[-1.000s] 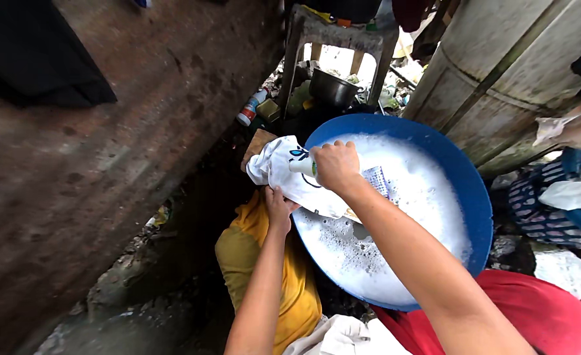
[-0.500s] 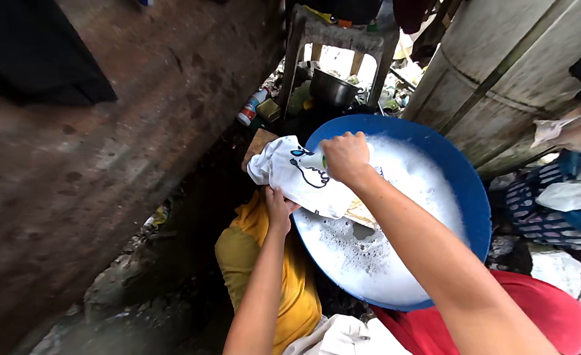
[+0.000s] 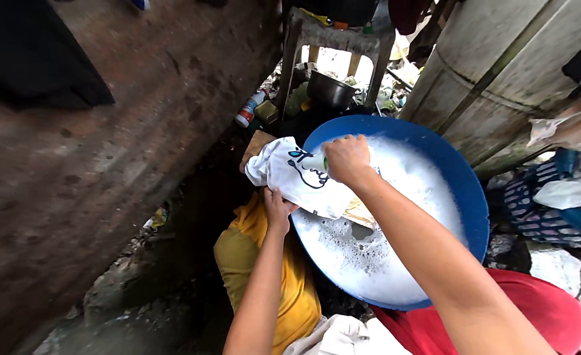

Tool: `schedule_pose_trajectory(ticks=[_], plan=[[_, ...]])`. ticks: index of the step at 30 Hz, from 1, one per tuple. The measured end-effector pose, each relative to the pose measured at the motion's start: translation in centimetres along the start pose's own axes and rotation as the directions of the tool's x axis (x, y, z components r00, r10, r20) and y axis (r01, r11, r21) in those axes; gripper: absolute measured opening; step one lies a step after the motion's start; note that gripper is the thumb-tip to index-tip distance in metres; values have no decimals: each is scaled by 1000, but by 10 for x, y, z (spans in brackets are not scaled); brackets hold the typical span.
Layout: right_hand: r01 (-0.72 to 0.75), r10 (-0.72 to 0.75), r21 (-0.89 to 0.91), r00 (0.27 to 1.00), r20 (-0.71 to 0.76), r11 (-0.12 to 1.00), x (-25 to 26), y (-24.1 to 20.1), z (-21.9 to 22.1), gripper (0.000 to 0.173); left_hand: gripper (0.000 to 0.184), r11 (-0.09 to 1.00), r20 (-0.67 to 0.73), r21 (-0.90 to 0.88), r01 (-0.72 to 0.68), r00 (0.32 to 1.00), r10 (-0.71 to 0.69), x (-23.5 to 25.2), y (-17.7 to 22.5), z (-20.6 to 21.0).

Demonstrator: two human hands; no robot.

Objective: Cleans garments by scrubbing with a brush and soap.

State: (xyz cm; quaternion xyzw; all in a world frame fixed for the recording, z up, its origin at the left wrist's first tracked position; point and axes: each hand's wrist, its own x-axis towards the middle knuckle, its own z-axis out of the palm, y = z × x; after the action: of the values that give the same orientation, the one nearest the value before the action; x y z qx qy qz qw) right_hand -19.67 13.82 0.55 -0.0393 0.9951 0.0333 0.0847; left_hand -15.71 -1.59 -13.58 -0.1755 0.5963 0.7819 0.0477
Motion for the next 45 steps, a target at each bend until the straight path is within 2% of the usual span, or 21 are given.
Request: schedule_pose_trajectory(ticks=[13,20,30,42,45], plan=[[17,-17,0,998,57,1000,-6,0,2,36,41,1000,-1,3,-3,1000,3,0,-1,0],[-8,7,13,996,91,1000,-10,13,8,36,42,1000,-10,5,3,1000,-2,0,0,1],[-65,67,-19,986,153,998,-19,37,18,40,42,1000,-45,-18,15,999,-16,7,2,7],[-163,167,-38,978,127,986,-16,57,22,38,41,1000,-40,-19,11,999,-12,6,4,8],[-180,173,47,977,125,983,-18,64,28,39,41,1000,-33,-12,-8,999,8,5,4,8]])
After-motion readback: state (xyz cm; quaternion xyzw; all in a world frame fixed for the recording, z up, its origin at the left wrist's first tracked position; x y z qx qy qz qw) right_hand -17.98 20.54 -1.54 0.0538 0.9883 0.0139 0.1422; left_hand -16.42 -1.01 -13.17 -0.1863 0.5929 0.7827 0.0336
